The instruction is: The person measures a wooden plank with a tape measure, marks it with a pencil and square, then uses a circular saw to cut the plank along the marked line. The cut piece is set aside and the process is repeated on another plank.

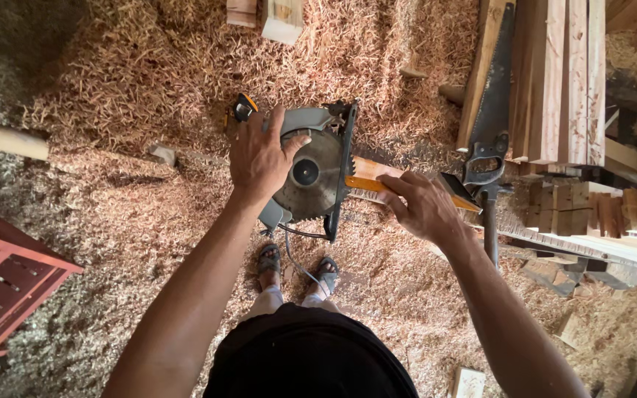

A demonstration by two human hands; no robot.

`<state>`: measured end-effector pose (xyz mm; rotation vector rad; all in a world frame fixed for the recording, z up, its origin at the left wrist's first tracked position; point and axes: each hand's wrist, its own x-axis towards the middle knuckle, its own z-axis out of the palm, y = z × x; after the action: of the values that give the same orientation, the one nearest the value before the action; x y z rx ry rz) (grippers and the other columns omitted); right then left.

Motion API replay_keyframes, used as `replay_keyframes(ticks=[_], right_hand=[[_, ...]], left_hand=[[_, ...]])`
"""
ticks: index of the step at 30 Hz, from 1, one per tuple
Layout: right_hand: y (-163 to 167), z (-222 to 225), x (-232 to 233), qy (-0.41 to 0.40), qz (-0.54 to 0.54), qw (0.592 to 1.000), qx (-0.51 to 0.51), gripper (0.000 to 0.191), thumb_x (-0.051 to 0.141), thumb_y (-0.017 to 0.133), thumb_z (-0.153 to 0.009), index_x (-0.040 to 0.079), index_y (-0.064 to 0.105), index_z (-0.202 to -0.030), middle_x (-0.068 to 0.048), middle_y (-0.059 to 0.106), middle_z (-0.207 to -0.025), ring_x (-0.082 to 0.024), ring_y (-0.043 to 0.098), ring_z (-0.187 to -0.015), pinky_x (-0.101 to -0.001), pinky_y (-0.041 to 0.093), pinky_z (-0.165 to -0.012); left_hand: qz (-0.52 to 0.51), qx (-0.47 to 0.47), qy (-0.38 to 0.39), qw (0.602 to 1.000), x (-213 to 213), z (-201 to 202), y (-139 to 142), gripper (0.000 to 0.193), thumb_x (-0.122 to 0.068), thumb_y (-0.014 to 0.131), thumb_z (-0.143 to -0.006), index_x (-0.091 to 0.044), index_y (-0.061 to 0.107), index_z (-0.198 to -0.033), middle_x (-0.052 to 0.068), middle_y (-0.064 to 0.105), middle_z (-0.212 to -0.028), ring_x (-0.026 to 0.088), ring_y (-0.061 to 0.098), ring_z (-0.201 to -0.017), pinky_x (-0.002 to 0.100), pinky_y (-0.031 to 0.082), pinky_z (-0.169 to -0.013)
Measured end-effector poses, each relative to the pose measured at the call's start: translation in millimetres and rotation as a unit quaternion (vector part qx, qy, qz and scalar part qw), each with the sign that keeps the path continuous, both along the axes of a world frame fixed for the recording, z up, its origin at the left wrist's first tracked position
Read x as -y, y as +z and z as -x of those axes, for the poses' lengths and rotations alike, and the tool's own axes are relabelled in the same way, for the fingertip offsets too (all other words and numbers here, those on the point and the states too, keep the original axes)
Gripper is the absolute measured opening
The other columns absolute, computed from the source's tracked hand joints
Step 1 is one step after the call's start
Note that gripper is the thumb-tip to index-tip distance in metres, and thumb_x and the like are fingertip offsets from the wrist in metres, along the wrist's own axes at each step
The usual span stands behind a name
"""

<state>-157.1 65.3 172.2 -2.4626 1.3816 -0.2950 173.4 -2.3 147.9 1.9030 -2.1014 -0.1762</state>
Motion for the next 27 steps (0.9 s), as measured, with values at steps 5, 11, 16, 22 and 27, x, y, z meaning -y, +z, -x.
replay_keyframes(ticks=[5, 11, 16, 22, 27], right_hand=[[4, 0, 1, 0.0, -0.029, 1.0, -0.005, 0.063, 0.051, 0.031, -0.107, 0.008, 0.074, -0.123, -0.008, 0.067, -0.079, -0.013, 0.047, -0.051, -0.0334, 0.04, -0.041], [5, 1, 2, 0.01, -0.026, 1.0, 0.008, 0.061, 0.049, 0.031, -0.109, 0.007, 0.073, -0.125, -0.009, 0.067, -0.081, -0.013, 0.047, -0.052, -0.0321, 0.04, -0.041], [4, 1, 5, 0.022, -0.027, 0.999, 0.018, 0.063, 0.051, 0.029, -0.109, 0.009, 0.073, -0.123, -0.009, 0.068, -0.081, -0.013, 0.049, -0.055, -0.0326, 0.042, -0.044], [7, -1, 2, 0.015, -0.017, 1.0, 0.001, 0.067, 0.054, 0.027, -0.109, 0.009, 0.074, -0.123, -0.008, 0.067, -0.076, -0.016, 0.05, -0.056, -0.0376, 0.042, -0.051], [11, -2, 5, 0.018, -0.047, 0.998, 0.027, 0.068, 0.054, 0.026, -0.109, 0.008, 0.074, -0.122, -0.009, 0.064, -0.076, -0.015, 0.05, -0.057, -0.0344, 0.043, -0.049]], left_hand=[[0.027, 0.003, -0.002, 1.0, 0, 0, -3, 0.078, -0.076, 0.051, -0.095, -0.021, 0.045, -0.151, 0.016, 0.057, -0.113, 0.029, 0.058, -0.094, 0.043, 0.053, -0.066], [0.033, -0.004, -0.002, 0.999, -1, 0, -7, 0.079, -0.076, 0.05, -0.095, -0.021, 0.045, -0.151, 0.014, 0.057, -0.112, 0.028, 0.058, -0.093, 0.043, 0.053, -0.066], [0.049, 0.011, -0.002, 0.999, 0, -1, -10, 0.077, -0.076, 0.05, -0.097, -0.021, 0.045, -0.151, 0.013, 0.058, -0.111, 0.027, 0.058, -0.091, 0.044, 0.053, -0.069], [0.066, -0.003, -0.011, 0.998, 0, -2, -13, 0.079, -0.077, 0.049, -0.097, -0.019, 0.045, -0.151, 0.013, 0.058, -0.109, 0.026, 0.058, -0.09, 0.044, 0.052, -0.069], [0.07, -0.003, -0.001, 0.998, 1, -2, -13, 0.08, -0.078, 0.05, -0.096, -0.019, 0.046, -0.15, 0.013, 0.058, -0.106, 0.027, 0.058, -0.09, 0.044, 0.051, -0.068]])
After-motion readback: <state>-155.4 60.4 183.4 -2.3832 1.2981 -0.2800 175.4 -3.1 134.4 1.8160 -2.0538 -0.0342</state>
